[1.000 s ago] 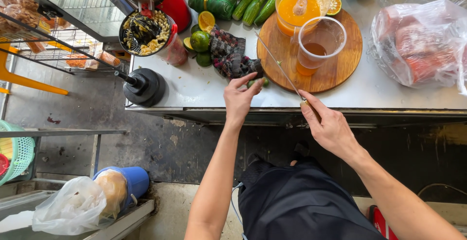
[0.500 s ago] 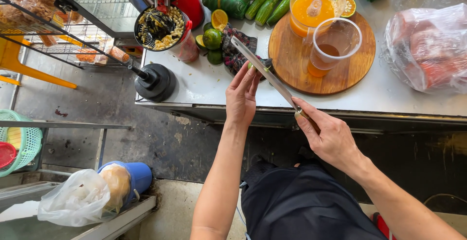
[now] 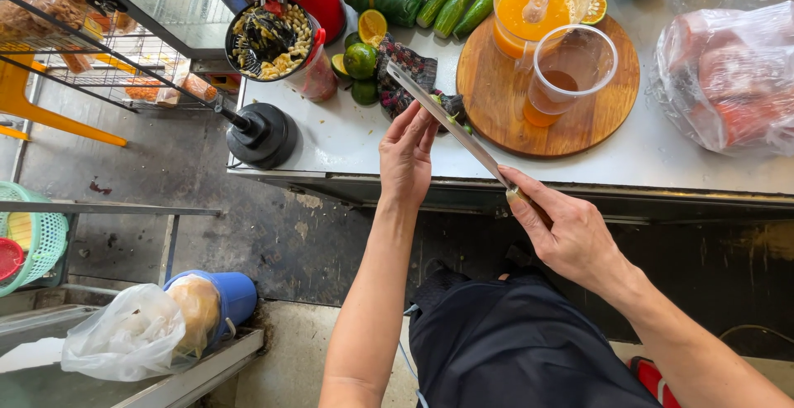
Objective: Preparing a citrus-based fruit drink by cutting oranges and calamansi and using a manual juicer.
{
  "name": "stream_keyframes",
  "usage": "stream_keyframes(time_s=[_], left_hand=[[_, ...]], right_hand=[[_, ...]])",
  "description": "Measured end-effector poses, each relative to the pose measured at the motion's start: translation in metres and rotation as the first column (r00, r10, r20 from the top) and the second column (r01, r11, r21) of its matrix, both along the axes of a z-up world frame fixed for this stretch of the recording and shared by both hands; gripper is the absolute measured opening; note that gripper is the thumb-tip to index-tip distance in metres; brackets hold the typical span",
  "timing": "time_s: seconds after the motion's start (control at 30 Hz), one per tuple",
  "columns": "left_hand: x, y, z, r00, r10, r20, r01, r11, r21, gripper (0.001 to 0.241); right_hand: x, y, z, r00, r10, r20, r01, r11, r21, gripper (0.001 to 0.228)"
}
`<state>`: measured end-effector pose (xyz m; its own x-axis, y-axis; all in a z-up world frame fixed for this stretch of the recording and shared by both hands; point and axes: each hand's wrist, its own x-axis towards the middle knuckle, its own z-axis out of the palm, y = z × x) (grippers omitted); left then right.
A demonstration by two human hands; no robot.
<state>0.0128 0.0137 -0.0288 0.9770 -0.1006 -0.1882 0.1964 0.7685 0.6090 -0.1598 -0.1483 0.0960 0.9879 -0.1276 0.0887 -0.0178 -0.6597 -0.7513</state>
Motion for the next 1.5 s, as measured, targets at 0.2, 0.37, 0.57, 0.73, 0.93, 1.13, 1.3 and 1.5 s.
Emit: stream_keyframes(time_s=[0.2, 0.37, 0.57, 0.73, 0.93, 1.13, 1.3, 1.5], left_hand=[[0.001, 0.001, 0.004, 0.999, 0.002, 0.032, -0.002, 1.0, -0.017, 0.033], [0.003, 0.002, 0.003, 0.998, 0.004, 0.056, -0.002, 1.0, -0.03, 0.031], [0.004, 0.001, 0.002, 0.994, -0.052, 0.092, 0.051, 0.999, 0.012, 0.034], [0.006, 0.003, 0.004, 0.991, -0.074, 0.116, 0.067, 0.996, 0.061, 0.035], [-0.004, 0.007, 0.01, 0.984, -0.129, 0.126, 0.109, 0.982, 0.151, 0.035], [-0.004, 0.032, 0.049, 0.988, -0.149, 0.037, 0.145, 0.986, 0.078, 0.045], [-0.001, 0.006, 0.061, 0.979, -0.202, 0.028, 0.195, 0.968, 0.16, 0.041], [-0.008, -0.066, 0.1, 0.95, -0.307, 0.053, 0.27, 0.897, 0.35, 0.034]], right_hand=[[-0.002, -0.002, 0.001, 1.0, 0.011, -0.008, -0.01, 0.999, 0.03, 0.041], [-0.004, -0.003, 0.003, 1.0, 0.016, -0.017, -0.015, 0.999, 0.049, 0.041], [0.008, -0.005, 0.004, 1.0, 0.029, 0.001, -0.029, 0.999, 0.031, 0.042], [0.006, -0.002, 0.011, 0.999, -0.001, -0.046, 0.004, 0.999, 0.05, 0.041], [0.049, 0.006, 0.004, 0.986, 0.005, -0.168, 0.017, 0.991, 0.134, 0.043], [0.042, 0.0, 0.039, 0.951, -0.227, -0.209, 0.263, 0.95, 0.167, 0.048], [0.021, -0.081, 0.019, 0.806, -0.591, -0.026, 0.591, 0.805, 0.037, 0.048], [0.014, -0.16, -0.088, 0.73, -0.64, -0.24, 0.528, 0.751, -0.397, 0.048]])
